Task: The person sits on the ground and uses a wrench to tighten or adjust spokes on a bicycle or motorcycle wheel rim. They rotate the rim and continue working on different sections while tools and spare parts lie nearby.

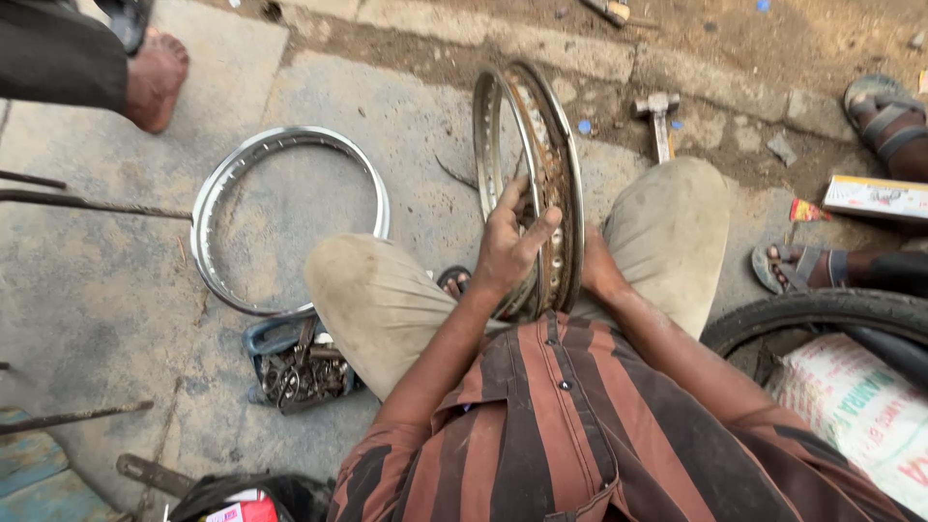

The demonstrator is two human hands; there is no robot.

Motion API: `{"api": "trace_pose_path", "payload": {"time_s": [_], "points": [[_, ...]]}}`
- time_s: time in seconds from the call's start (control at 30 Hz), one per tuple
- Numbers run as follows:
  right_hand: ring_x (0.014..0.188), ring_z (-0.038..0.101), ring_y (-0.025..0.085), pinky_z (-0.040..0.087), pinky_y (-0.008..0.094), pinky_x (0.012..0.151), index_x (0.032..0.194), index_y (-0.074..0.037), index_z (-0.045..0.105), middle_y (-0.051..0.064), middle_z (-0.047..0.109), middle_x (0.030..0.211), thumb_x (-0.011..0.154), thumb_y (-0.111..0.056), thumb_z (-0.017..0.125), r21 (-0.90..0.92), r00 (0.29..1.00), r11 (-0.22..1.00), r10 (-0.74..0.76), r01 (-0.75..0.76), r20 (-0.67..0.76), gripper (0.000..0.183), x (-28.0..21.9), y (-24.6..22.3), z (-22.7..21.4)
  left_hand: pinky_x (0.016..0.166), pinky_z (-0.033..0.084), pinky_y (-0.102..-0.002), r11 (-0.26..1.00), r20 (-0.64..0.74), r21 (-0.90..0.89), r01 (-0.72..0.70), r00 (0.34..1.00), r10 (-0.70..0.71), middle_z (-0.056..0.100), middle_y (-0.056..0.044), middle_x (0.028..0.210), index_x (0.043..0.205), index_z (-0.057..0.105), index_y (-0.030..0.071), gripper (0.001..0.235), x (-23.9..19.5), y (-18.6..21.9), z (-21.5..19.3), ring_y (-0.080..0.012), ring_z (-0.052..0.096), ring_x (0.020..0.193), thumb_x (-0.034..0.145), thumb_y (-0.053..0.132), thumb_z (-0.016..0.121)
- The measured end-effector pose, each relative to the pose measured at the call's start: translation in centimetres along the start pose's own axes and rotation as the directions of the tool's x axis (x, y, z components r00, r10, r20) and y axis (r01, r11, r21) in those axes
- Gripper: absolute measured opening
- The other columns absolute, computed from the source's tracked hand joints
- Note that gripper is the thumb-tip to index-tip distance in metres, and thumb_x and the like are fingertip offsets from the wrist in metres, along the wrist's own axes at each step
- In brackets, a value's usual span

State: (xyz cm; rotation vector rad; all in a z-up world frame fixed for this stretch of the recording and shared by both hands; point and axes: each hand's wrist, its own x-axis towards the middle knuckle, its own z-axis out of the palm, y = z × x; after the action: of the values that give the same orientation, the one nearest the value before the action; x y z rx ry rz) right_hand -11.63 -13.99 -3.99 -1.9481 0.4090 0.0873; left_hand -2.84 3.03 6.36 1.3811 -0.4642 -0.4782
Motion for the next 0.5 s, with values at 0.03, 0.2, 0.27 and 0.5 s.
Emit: {"api": "trace_pose_path", "payload": {"time_s": [0.03,0.2,0.27,0.5], "points": [[0.093,0.071,0.021,0.06,0.035,0.078,0.114,0.004,0.067,0.014,0.077,0.103,0.094,-0.004,0.067,0.02,0.999,0.999,-0.028,0.029,-0.017,0.021,-0.1,0.0,0.0,0.098,0.056,-0.032,0.999,0.013,-0.032,0.0,1.0,0.0,0.07,-0.016,0.119,0.147,0.043,-0.009,0.08,0.0,0.3,-0.1,-0.0193,0.07,0.108,0.095,0.046,0.07],[0.091,0.07,0.017,0.06,0.032,0.08,0.124,0.001,0.063,0.012,0.072,0.107,0.1,-0.006,0.065,0.614,0.991,0.787,0.124,-0.064,-0.056,0.025,-0.1,-1.0,-0.1,0.097,0.056,-0.031,0.986,-0.002,-0.152,0.064,0.998,-0.066,0.069,-0.017,0.121,0.15,0.04,-0.01,0.071,0.0,1.4,0.1,-0.0191,0.068,0.109,0.091,0.016,0.071],[0.093,0.069,0.016,0.06,0.032,0.084,0.124,0.002,0.06,0.012,0.07,0.109,0.104,-0.008,0.065,0.801,0.986,0.597,0.155,-0.048,-0.056,0.023,-0.5,-1.5,-0.4,0.096,0.057,-0.031,0.985,-0.009,-0.141,0.096,0.995,-0.098,0.07,-0.016,0.118,0.148,0.042,-0.009,0.069,-0.1,1.9,0.0,-0.0181,0.069,0.106,0.089,0.012,0.069],[0.076,0.052,0.014,0.046,0.03,0.064,0.124,-0.006,0.046,0.004,0.053,0.097,0.116,-0.013,0.063,0.901,0.985,0.429,0.171,-0.063,-0.013,0.02,-1.8,-3.9,-2.4,0.086,0.057,-0.03,0.959,-0.006,-0.209,0.191,0.98,-0.196,0.067,-0.013,0.111,0.148,0.041,-0.008,0.068,-0.8,2.3,-0.2,-0.0151,0.067,0.094,0.085,0.004,0.063]]}}
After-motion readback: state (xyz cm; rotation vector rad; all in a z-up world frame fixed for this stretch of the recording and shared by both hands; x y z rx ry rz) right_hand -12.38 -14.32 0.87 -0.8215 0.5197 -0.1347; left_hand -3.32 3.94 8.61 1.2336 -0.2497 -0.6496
